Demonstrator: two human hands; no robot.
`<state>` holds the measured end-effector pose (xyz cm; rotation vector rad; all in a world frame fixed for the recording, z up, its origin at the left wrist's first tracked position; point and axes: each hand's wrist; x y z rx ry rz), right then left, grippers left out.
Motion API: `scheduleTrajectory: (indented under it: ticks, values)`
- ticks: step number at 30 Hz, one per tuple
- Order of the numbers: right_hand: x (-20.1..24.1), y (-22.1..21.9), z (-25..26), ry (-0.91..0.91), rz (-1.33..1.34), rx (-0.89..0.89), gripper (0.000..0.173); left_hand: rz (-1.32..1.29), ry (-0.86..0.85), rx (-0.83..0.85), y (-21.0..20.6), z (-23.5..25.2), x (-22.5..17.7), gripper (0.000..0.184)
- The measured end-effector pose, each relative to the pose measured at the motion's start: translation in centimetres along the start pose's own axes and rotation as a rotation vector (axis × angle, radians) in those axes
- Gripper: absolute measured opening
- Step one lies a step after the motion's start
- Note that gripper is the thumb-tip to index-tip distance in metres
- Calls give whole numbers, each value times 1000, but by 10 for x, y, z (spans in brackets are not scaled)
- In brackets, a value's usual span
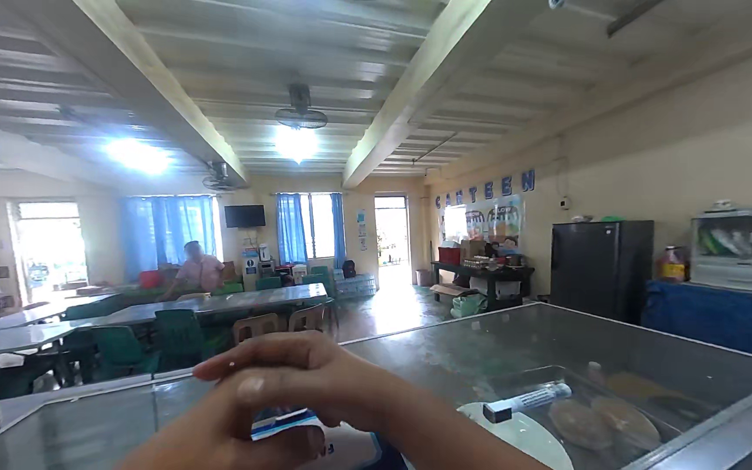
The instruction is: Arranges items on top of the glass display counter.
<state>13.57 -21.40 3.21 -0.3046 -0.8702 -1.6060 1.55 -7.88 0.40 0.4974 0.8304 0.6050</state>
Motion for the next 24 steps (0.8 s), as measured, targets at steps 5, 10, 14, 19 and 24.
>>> scheduleTrajectory:
  ticks: [5, 10, 14, 19, 24]
  values:
    - [4, -2, 0, 29, -47, -78, 38, -18, 2, -187, 5, -1, 0, 21]
    - [4, -6, -3, 79, -60, -282, 47, -128, -32, -379, 17, 7, -10, 37]
    - [-2, -10, -1, 88, -106, -273, 64, -178, 79, -330, 22, 4, -17, 59]
    - [-7, -13, -10, 49, -53, -172, 43, -222, 65, -88, 10, 0, -27, 73]
    - [-32, 8, -19, 87, -21, -50, 44, -264, -17, 183, 7, 3, -33, 59]
Point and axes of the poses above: each hand's wrist, its own z-axis towards the middle knuckle, its own y-axis out of the back of the hand, x = y × z, and after that the axes turned 9 degrees about y, right-handed
